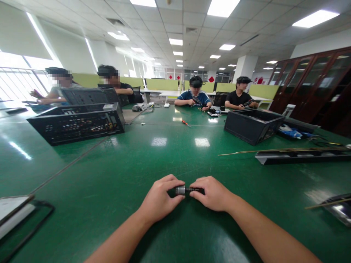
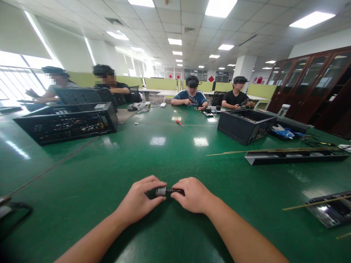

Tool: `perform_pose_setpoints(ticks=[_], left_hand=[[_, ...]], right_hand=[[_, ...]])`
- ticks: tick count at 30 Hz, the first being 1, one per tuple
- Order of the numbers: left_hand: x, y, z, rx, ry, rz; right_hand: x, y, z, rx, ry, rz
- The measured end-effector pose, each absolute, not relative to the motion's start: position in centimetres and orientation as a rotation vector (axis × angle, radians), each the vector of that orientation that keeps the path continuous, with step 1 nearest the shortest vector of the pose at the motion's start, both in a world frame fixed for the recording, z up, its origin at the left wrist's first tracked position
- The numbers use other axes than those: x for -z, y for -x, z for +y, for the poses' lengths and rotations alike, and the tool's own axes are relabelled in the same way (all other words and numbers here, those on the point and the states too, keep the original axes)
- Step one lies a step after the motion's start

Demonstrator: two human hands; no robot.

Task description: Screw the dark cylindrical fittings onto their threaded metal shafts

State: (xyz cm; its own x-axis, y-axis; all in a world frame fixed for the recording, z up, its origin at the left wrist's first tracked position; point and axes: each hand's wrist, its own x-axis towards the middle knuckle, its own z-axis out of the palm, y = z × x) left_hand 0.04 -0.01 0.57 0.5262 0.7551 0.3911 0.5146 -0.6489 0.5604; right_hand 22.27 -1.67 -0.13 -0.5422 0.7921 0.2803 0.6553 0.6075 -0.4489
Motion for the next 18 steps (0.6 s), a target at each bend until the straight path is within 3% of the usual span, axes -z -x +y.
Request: perform_pose_setpoints(ticks=[18], left_hand=[[-0.26,0.2,0.23,-0.918,-2.391,1.036]], right_hand=[[0.19,-22.54,-1.54,-0.399,1.169,-2.374]])
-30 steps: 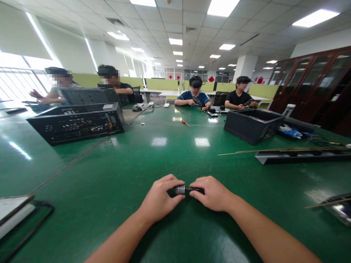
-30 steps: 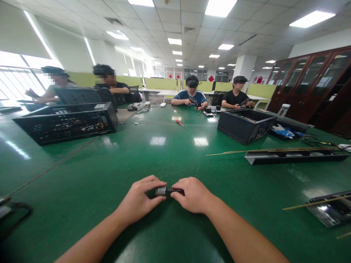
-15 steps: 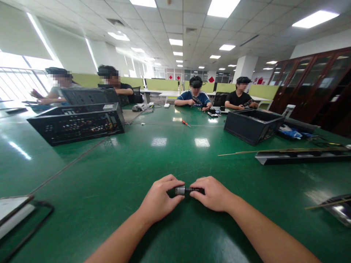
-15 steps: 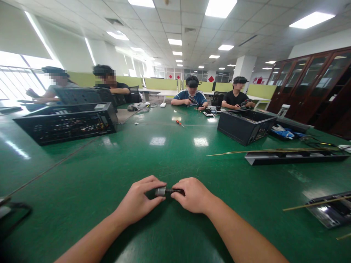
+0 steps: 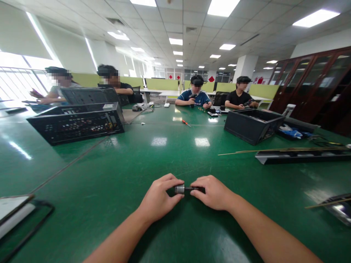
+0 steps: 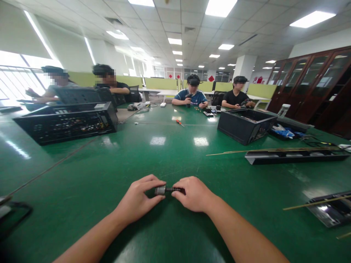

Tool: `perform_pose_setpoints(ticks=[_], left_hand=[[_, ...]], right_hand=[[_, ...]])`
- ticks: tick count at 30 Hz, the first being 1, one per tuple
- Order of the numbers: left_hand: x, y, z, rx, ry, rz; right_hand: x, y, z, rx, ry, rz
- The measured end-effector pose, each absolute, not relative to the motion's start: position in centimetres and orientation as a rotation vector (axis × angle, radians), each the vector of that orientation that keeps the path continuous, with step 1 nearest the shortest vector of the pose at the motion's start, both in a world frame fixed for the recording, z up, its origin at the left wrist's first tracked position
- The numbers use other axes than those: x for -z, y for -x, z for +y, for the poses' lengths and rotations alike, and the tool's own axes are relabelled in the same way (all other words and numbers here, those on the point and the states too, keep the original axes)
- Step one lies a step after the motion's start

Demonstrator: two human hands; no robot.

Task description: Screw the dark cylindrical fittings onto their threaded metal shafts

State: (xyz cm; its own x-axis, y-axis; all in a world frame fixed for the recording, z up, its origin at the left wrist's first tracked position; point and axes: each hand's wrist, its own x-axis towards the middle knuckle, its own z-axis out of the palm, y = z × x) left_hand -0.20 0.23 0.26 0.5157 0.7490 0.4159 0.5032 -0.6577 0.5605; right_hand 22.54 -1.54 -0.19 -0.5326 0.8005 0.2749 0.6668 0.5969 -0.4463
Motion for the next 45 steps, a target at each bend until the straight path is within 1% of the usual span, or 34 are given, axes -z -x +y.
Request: perform_pose_setpoints(ticks=[45], left_hand=[[-0.51,0.68,0.35,-0.927,-2.444,1.037]], right_hand=[[-0.2,-22.69,-1.55,-0.399,1.183,-2.377]])
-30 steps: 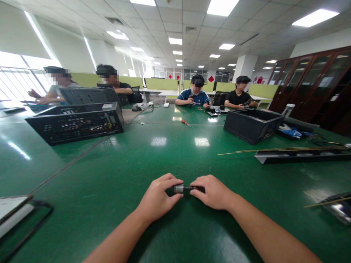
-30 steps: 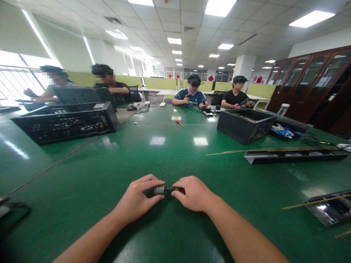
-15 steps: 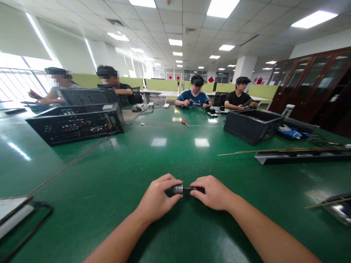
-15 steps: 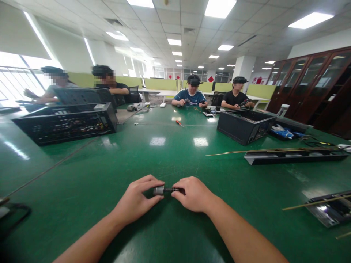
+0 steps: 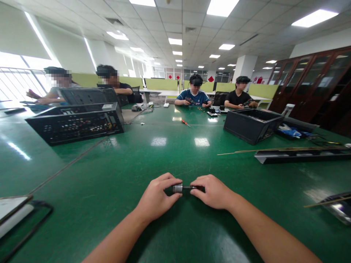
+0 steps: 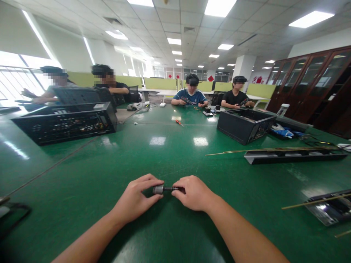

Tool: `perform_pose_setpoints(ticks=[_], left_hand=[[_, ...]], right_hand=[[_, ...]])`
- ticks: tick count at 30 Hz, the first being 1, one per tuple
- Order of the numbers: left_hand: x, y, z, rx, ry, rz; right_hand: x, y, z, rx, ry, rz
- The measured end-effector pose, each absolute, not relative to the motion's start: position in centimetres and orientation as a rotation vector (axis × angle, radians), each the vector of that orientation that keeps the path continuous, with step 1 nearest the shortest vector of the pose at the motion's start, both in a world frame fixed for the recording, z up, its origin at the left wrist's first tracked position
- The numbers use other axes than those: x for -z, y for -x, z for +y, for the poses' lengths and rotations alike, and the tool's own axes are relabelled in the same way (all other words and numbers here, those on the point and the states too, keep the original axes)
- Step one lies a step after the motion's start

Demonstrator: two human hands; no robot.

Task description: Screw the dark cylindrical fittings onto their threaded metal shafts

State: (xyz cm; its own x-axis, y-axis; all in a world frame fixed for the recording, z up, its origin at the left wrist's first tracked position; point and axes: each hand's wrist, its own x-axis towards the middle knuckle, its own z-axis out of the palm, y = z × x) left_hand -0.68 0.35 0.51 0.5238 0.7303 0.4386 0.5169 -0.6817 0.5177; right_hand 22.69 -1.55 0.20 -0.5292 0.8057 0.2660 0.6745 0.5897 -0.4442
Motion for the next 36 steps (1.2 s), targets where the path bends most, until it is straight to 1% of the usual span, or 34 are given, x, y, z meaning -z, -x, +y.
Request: perform_pose_setpoints(ticks=[36], left_hand=[[-0.88,0.98,0.52,-0.941,-2.462,1.053]], right_hand=[[0.04,-22.97,-1.09,-0.419,1.202,-2.358]])
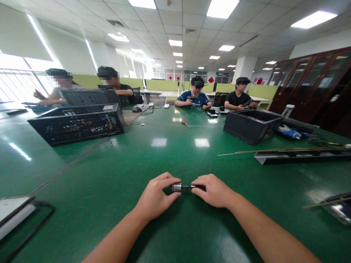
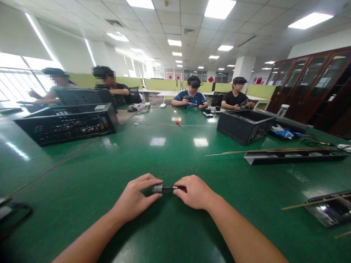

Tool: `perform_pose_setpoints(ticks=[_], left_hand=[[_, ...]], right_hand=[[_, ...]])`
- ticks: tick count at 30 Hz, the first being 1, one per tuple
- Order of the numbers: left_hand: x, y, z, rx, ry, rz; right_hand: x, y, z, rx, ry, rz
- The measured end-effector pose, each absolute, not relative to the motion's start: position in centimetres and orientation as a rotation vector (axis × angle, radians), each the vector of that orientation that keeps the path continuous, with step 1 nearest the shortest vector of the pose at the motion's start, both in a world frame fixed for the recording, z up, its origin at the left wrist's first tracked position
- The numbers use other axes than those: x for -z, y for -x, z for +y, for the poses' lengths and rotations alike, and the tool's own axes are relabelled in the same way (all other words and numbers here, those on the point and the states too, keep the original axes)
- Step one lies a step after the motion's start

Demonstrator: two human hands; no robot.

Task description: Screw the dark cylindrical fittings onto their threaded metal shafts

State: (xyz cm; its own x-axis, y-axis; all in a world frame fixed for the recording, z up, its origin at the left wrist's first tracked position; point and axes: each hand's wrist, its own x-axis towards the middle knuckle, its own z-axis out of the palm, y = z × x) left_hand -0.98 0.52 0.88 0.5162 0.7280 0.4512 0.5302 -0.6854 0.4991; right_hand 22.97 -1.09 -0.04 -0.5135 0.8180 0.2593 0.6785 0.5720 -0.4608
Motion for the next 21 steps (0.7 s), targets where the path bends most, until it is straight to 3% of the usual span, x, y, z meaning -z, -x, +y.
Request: perform_pose_setpoints(ticks=[21], left_hand=[[-0.9,1.11,0.45,-0.939,-2.44,1.056]], right_hand=[[0.04,-23.06,-1.09,-0.417,1.208,-2.357]])
